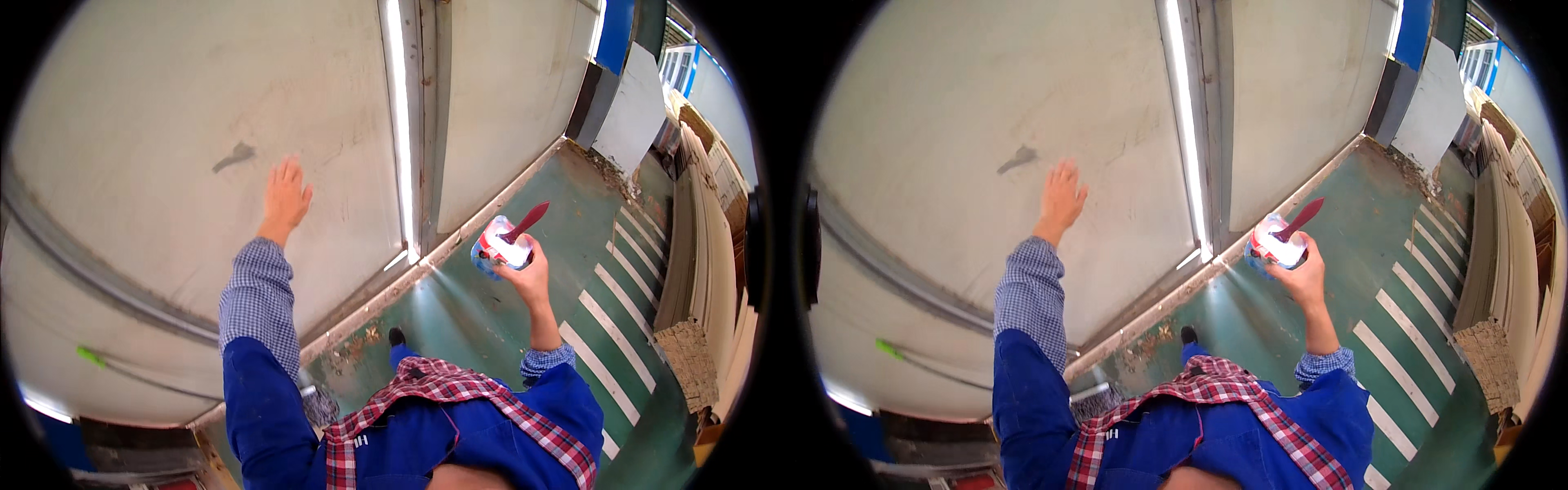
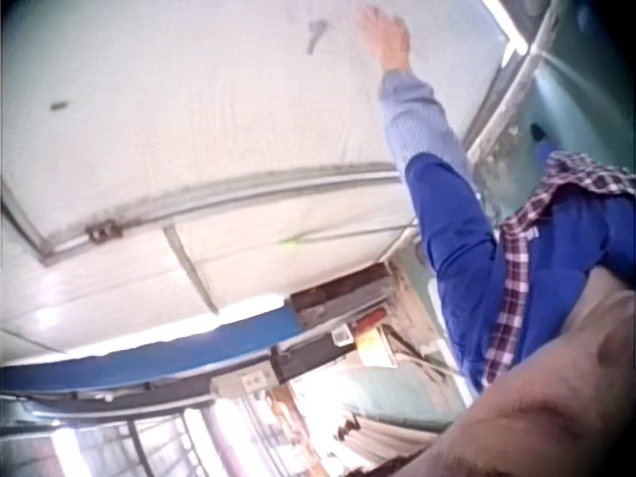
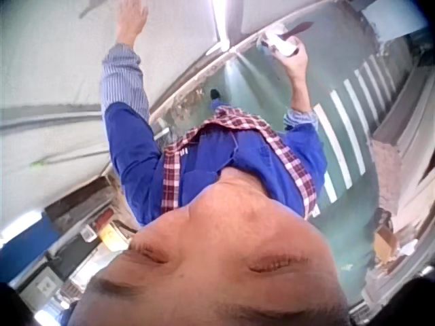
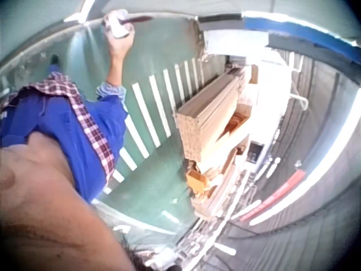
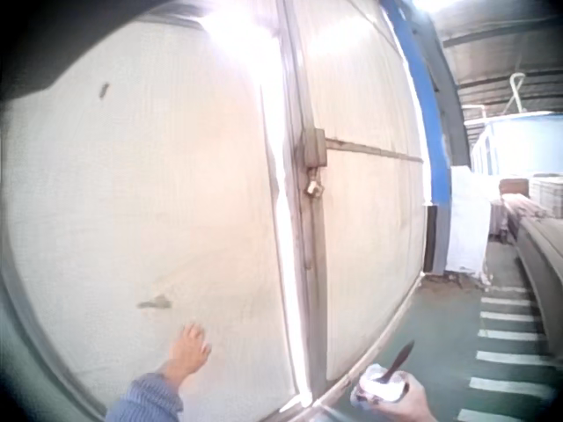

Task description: The person walks from an indoor workshop to an outdoor water tap and proceeds to wash a small plastic container. They rinse the container under running water and scrub the inside with a red-handled brush, repeatedly filling and emptying it to clean the interior.

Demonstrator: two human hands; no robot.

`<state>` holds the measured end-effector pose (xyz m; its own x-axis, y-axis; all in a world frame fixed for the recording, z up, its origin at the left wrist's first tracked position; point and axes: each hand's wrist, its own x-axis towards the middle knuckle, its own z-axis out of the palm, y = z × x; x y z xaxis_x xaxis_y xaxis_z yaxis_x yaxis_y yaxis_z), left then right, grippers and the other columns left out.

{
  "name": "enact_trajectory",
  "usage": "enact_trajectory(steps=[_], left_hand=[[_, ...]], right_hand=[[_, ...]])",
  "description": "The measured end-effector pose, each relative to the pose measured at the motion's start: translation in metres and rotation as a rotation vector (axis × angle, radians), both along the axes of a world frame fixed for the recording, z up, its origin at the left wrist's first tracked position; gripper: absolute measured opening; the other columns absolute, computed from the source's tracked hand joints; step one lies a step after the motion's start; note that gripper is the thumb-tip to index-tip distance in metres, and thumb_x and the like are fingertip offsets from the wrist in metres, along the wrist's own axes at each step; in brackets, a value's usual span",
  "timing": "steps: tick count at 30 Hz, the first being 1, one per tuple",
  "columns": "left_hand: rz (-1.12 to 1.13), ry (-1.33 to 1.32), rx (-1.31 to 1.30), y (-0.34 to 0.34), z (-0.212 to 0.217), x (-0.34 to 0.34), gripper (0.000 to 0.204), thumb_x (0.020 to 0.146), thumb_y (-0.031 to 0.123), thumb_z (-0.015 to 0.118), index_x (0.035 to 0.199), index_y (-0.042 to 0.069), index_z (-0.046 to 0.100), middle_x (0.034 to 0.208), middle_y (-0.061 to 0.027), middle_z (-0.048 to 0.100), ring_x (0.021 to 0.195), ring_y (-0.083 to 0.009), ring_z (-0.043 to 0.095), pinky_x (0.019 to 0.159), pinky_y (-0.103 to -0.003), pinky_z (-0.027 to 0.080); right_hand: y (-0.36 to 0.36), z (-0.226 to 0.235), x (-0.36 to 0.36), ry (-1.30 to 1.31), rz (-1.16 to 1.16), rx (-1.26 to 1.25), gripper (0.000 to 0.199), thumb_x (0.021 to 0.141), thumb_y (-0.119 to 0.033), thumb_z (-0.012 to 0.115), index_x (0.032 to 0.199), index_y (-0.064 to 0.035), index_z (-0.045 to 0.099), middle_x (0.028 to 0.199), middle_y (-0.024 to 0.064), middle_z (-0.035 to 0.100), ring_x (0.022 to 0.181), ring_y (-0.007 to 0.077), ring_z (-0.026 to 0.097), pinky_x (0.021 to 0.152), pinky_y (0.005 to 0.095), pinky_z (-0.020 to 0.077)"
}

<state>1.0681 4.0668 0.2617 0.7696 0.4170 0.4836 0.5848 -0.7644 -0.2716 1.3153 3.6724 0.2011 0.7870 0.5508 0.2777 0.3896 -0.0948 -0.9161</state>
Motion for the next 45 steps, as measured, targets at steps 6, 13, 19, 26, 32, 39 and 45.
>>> enact_trajectory(steps=[6, 13, 19, 26, 32, 39, 45], left_hand=[[-0.108, 0.190, 0.305, 0.148, 0.002, 0.025, 0.054, 0.083, 0.039, 0.047, 0.125, 0.006, 0.042, 0.140, -0.0080, 0.028, 0.131, -0.0202, 0.023, 0.105, -0.039, 0.020], [-0.128, 0.099, 0.298, 0.141, -0.002, 0.025, 0.054, 0.080, 0.041, 0.050, 0.123, 0.007, 0.045, 0.135, -0.0083, 0.037, 0.126, -0.0212, 0.033, 0.104, -0.041, 0.020], [0.001, 0.126, 0.408, 0.113, 0.020, -0.002, 0.050, 0.079, 0.039, 0.050, 0.117, 0.008, 0.050, 0.134, -0.0095, 0.039, 0.126, -0.0210, 0.034, 0.106, -0.040, 0.018], [0.128, 0.113, 0.384, 0.097, 0.024, -0.024, 0.044, 0.080, 0.039, 0.047, 0.111, 0.009, 0.054, 0.130, -0.0086, 0.043, 0.122, -0.0215, 0.039, 0.106, -0.041, 0.017], [0.360, 0.019, 0.468, 0.023, 0.043, -0.093, 0.036, 0.086, 0.031, 0.044, 0.109, 0.005, 0.053, 0.122, -0.0114, 0.051, 0.114, -0.0263, 0.048, 0.102, -0.041, 0.025], [0.805, -0.015, 0.680, -0.035, 0.098, -0.133, 0.044, 0.084, 0.040, 0.038, 0.110, 0.009, 0.055, 0.123, -0.0164, 0.048, 0.116, -0.0354, 0.043, 0.099, -0.050, 0.019], [0.863, -0.649, 0.252, 0.004, -0.023, -0.164, 0.041, 0.091, 0.035, 0.038, 0.118, 0.005, 0.048, 0.136, -0.0114, 0.034, 0.126, -0.0242, 0.032, 0.103, -0.046, 0.020]], right_hand=[[0.168, -0.038, 0.033, 0.109, -0.012, -0.027, 0.078, 0.048, -0.011, 0.079, 0.115, 0.0047, 0.043, 0.103, 0.0108, 0.054, 0.094, 0.0175, 0.054, 0.085, 0.0289, 0.0423], [0.284, -0.040, 0.066, 0.106, 0.095, -0.019, 0.078, 0.050, -0.022, 0.079, 0.115, 0.0014, 0.044, 0.105, 0.0139, 0.056, 0.099, 0.0195, 0.053, 0.088, 0.0306, 0.0418], [0.335, -0.035, 0.047, 0.137, 0.184, -0.067, 0.071, 0.052, -0.015, 0.077, 0.114, -0.0009, 0.045, 0.103, 0.0088, 0.055, 0.099, 0.0164, 0.052, 0.087, 0.0290, 0.0418], [0.354, -0.037, 0.038, -0.022, 0.192, -0.219, 0.074, 0.051, -0.026, 0.079, 0.109, 0.0056, 0.048, 0.104, 0.0181, 0.056, 0.097, 0.0248, 0.055, 0.084, 0.0333, 0.0448], [0.337, -0.063, 0.045, -0.006, 0.253, 0.000, 0.071, 0.053, -0.029, 0.078, 0.109, 0.0048, 0.050, 0.098, 0.0174, 0.058, 0.087, 0.0219, 0.060, 0.077, 0.0296, 0.0478], [0.297, 0.004, 0.062, 0.093, -0.017, 0.067, 0.077, 0.050, -0.022, 0.080, 0.113, 0.0041, 0.045, 0.103, 0.0163, 0.057, 0.097, 0.0234, 0.056, 0.085, 0.0318, 0.0435], [0.301, -0.041, 0.064, 0.059, -0.003, 0.008, 0.074, 0.050, -0.021, 0.079, 0.112, 0.0022, 0.046, 0.099, 0.0166, 0.058, 0.093, 0.0253, 0.058, 0.081, 0.0325, 0.0453]])
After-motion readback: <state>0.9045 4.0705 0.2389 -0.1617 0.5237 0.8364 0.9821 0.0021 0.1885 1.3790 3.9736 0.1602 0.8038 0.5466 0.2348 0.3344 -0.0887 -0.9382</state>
